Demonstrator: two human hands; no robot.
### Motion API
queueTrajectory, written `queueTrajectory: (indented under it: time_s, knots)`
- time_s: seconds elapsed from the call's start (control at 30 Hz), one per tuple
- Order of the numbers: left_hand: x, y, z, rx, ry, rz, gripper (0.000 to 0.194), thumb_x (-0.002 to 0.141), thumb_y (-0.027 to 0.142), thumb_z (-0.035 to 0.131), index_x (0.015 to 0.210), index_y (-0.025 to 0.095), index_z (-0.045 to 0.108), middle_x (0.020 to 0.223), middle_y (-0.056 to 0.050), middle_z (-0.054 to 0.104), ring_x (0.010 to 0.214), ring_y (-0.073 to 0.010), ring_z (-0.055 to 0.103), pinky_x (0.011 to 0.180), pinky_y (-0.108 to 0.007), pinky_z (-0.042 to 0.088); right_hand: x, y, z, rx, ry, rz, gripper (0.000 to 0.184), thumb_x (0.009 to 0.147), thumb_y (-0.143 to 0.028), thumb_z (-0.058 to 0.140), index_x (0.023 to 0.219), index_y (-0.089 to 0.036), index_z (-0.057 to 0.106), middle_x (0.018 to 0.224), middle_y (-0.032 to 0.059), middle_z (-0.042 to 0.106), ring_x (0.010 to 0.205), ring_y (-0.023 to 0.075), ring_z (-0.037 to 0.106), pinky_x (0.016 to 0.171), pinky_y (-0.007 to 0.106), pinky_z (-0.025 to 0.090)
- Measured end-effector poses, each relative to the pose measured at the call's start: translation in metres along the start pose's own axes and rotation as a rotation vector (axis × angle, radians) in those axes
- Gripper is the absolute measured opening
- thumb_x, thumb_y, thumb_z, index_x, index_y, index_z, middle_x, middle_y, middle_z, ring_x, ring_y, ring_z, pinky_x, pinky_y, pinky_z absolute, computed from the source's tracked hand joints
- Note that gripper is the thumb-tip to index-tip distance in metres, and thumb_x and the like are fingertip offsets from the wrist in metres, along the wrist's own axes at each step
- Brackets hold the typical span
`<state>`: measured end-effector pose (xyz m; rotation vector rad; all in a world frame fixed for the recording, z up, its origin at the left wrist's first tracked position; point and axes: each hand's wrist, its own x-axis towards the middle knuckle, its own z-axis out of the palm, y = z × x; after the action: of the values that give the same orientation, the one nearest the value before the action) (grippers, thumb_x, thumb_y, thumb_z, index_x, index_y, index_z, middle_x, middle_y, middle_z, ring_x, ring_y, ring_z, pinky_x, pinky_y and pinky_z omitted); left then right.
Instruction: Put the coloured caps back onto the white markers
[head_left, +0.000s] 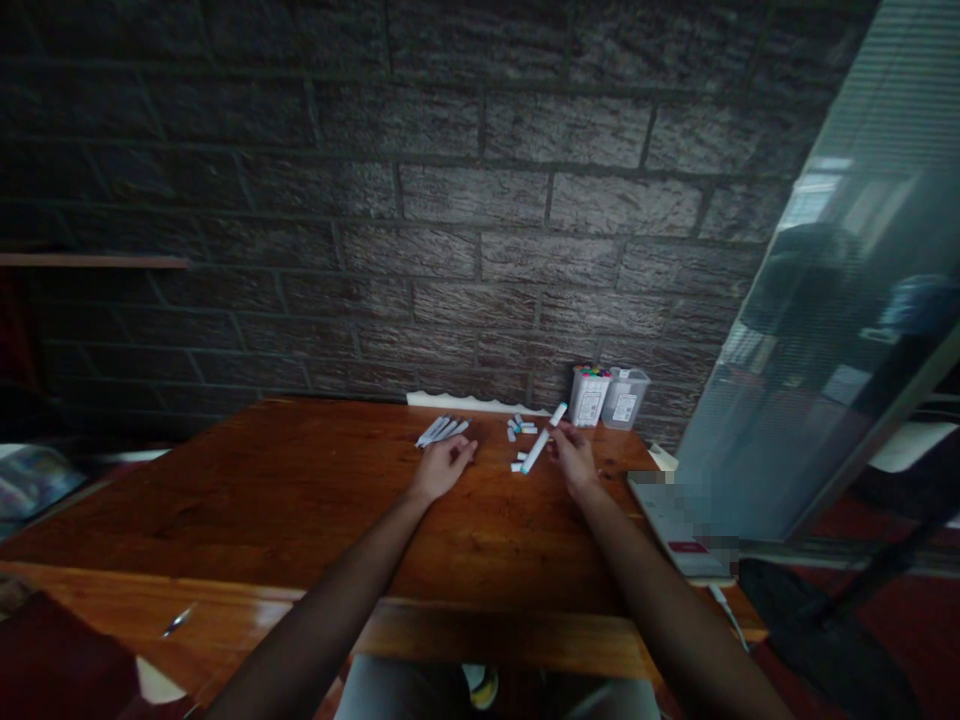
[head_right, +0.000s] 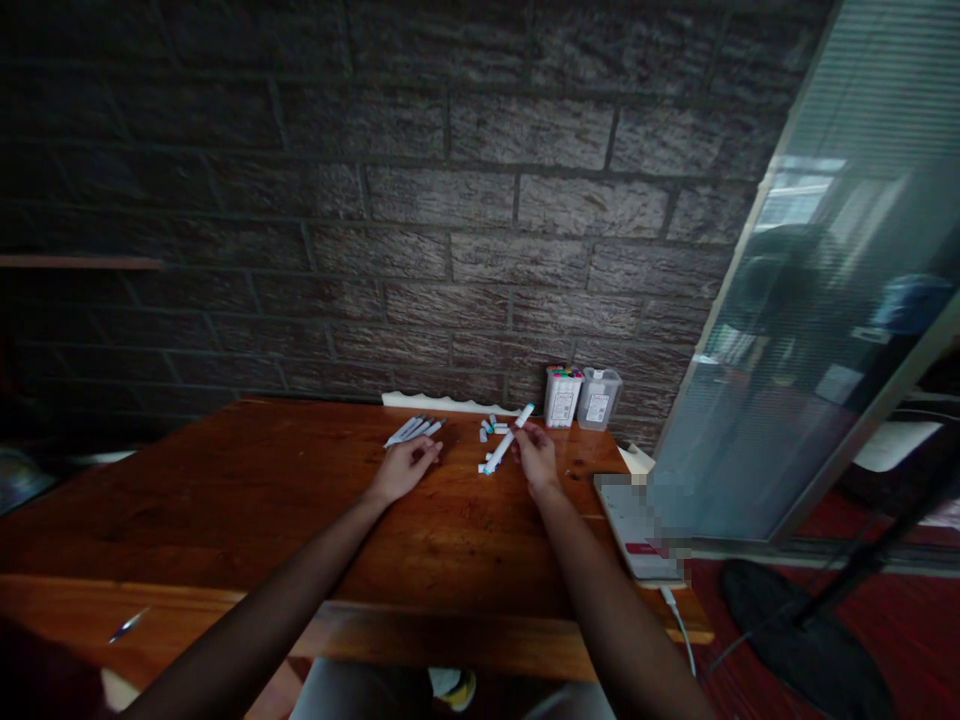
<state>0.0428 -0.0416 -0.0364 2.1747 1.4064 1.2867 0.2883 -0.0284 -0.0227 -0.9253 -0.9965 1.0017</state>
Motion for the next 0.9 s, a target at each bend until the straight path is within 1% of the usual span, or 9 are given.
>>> queueTrajectory:
  time_s: [0.17, 0.23, 0.3, 0.4, 0.53, 0.63, 0.73, 0.83, 0.9]
  knots:
    - [-0.003, 0.000, 0.003, 0.011, -0.135, 0.025, 0.038, 0.089, 0.046, 0.046, 0.065, 0.019, 0.059, 0.061, 0.001, 0.063, 0.058, -0.0125, 0.054, 0.059, -0.024, 0.040, 0.003, 0.005, -0.003, 0.073, 0.081, 0.133, 0.040, 0.060, -0.039, 0.073, 0.093, -0.022, 0.059, 0.066, -0.0022, 0.066, 0.048, 0.0115, 0.055, 0.041, 0.021, 0.040]
    - [-0.005, -0.001, 0.006, 0.008, -0.199, 0.047, 0.039, 0.089, 0.046, 0.045, 0.065, 0.019, 0.059, 0.060, 0.001, 0.062, 0.058, -0.0122, 0.053, 0.060, -0.024, 0.040, 0.003, 0.005, -0.003, 0.101, 0.091, 0.160, 0.049, 0.061, -0.035, 0.071, 0.106, -0.024, 0.055, 0.069, -0.0021, 0.068, 0.049, 0.0115, 0.056, 0.041, 0.021, 0.041]
    - [-0.005, -0.001, 0.007, 0.001, -0.240, 0.057, 0.040, 0.089, 0.047, 0.045, 0.064, 0.019, 0.058, 0.060, 0.002, 0.062, 0.058, -0.0118, 0.052, 0.060, -0.024, 0.039, 0.001, 0.004, -0.002, 0.117, 0.101, 0.137, 0.064, 0.061, -0.033, 0.071, 0.121, -0.026, 0.048, 0.066, -0.0038, 0.067, 0.049, 0.0117, 0.056, 0.043, 0.021, 0.042]
    - [-0.005, 0.001, 0.006, -0.003, -0.262, 0.048, 0.041, 0.089, 0.047, 0.045, 0.064, 0.018, 0.058, 0.059, 0.001, 0.061, 0.057, -0.0116, 0.052, 0.061, -0.024, 0.039, 0.000, 0.000, -0.002, 0.113, 0.110, 0.017, 0.079, 0.063, -0.034, 0.070, 0.134, -0.027, 0.037, 0.061, -0.0073, 0.062, 0.050, 0.0122, 0.057, 0.046, 0.021, 0.044]
    - [-0.006, 0.001, 0.005, -0.014, -0.255, 0.052, 0.041, 0.090, 0.047, 0.044, 0.063, 0.018, 0.056, 0.059, 0.002, 0.061, 0.057, -0.0114, 0.053, 0.061, -0.024, 0.038, 0.012, -0.019, -0.009, 0.028, 0.135, -0.235, 0.079, 0.070, -0.037, 0.067, 0.138, -0.025, 0.030, 0.063, -0.0061, 0.061, 0.056, 0.0141, 0.060, 0.055, 0.025, 0.049]
    - [-0.005, -0.001, 0.006, -0.016, -0.246, 0.065, 0.041, 0.090, 0.046, 0.044, 0.062, 0.018, 0.054, 0.058, 0.002, 0.060, 0.056, -0.0110, 0.052, 0.059, -0.023, 0.037, 0.038, -0.050, -0.021, -0.051, 0.229, -0.446, 0.074, 0.076, -0.041, 0.063, 0.138, -0.023, 0.027, 0.070, -0.0019, 0.062, 0.064, 0.0174, 0.064, 0.060, 0.028, 0.051]
    - [-0.005, -0.002, 0.007, -0.024, -0.244, 0.072, 0.041, 0.090, 0.046, 0.044, 0.062, 0.018, 0.054, 0.058, 0.002, 0.060, 0.056, -0.0110, 0.053, 0.059, -0.023, 0.038, 0.073, -0.087, -0.035, -0.174, 0.333, -0.611, 0.065, 0.079, -0.044, 0.059, 0.133, -0.020, 0.032, 0.078, 0.0031, 0.064, 0.070, 0.0194, 0.066, 0.064, 0.031, 0.053]
    - [-0.005, -0.003, 0.008, -0.023, -0.242, 0.074, 0.042, 0.090, 0.048, 0.045, 0.062, 0.019, 0.055, 0.058, 0.002, 0.060, 0.056, -0.0112, 0.052, 0.059, -0.023, 0.038, 0.103, -0.113, -0.049, -0.368, 0.398, -0.666, 0.057, 0.083, -0.042, 0.053, 0.132, -0.020, 0.035, 0.082, 0.0049, 0.067, 0.068, 0.0189, 0.066, 0.066, 0.031, 0.052]
    - [-0.005, -0.002, 0.008, -0.016, -0.241, 0.072, 0.043, 0.090, 0.048, 0.044, 0.061, 0.019, 0.055, 0.058, 0.002, 0.060, 0.056, -0.0112, 0.052, 0.059, -0.023, 0.038, 0.116, -0.119, -0.057, -0.522, 0.418, -0.663, 0.053, 0.084, -0.041, 0.050, 0.131, -0.019, 0.040, 0.080, 0.0047, 0.068, 0.068, 0.0189, 0.066, 0.068, 0.031, 0.051]
